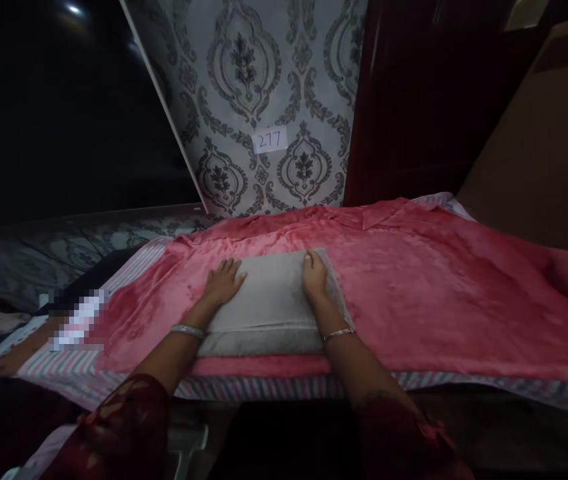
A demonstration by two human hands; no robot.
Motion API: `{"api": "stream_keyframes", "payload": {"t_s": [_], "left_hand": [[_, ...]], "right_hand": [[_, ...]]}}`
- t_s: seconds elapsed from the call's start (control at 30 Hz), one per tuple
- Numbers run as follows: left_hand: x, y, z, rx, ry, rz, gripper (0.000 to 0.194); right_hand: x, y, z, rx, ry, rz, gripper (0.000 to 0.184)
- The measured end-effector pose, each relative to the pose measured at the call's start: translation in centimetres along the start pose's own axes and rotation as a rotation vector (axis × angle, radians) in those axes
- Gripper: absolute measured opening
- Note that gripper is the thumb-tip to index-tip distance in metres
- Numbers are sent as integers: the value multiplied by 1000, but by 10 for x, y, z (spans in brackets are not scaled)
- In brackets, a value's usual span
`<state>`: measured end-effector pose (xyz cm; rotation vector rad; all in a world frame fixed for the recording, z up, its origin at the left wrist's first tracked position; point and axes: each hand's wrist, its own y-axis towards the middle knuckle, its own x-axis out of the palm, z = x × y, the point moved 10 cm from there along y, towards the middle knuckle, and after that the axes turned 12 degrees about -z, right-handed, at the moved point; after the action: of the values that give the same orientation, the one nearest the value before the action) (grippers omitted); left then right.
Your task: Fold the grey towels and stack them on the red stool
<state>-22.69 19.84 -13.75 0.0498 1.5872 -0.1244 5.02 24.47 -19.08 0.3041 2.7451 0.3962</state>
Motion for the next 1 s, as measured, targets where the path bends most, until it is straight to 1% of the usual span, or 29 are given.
{"api": "stream_keyframes", "payload": {"t_s": [0.07, 0.1, 0.17, 0.2, 0.23, 0.27, 0.3, 0.33, 0.4, 0.47, 0.5, 0.53, 0.57, 0.63, 0.7, 0.8, 0.9, 1.0], "left_hand": [[-3, -13, -21, -25, -3, -14, 58], [-5, -18, -27, -47, -3, -27, 57], [-13, -26, -30, -93, 13, -34, 55], [-20, -28, -24, -98, 27, -20, 53], [-26, -31, -13, -82, 40, 0, 52], [-31, -34, 4, -50, 50, 19, 52], [-32, -38, 25, 0, 54, 28, 53], [-30, -42, 48, 67, 48, 19, 54], [-12, -53, 98, 222, 19, -61, 57], [11, -67, 137, 341, -4, -137, 60], [20, -74, 150, 370, -12, -154, 61], [27, -80, 157, 378, -14, -157, 61], [31, -84, 160, 372, -13, -151, 61], [34, -89, 154, 350, -4, -138, 62], [33, -92, 134, 300, 15, -140, 65], [28, -98, 85, 143, 47, -135, 70], [26, -113, 33, -13, 56, -114, 68], [31, -131, -8, -113, 23, -119, 63]], "right_hand": [[-1, 0, -3, 17, 4, 1, 57], [-2, 0, -6, 18, -5, -2, 57], [-2, 2, -15, 11, -50, -25, 55], [-2, 4, -20, 8, -75, -40, 54], [-2, 4, -25, 8, -93, -54, 54], [-3, 4, -31, 5, -111, -72, 54], [-4, 2, -37, -7, -137, -93, 54], [-4, -1, -44, -34, -178, -118, 54], [-2, -17, -58, -118, -319, -184, 55], [4, -41, -66, -181, -512, -263, 56], [6, -54, -66, -188, -599, -298, 55], [8, -65, -64, -183, -675, -329, 54], [10, -75, -61, -172, -735, -354, 53], [12, -88, -59, -155, -808, -382, 51], [12, -91, -58, -142, -831, -383, 50], [12, -89, -60, -141, -834, -375, 50], [12, -87, -63, -153, -835, -361, 49], [12, -89, -63, -142, -837, -363, 50]]}}
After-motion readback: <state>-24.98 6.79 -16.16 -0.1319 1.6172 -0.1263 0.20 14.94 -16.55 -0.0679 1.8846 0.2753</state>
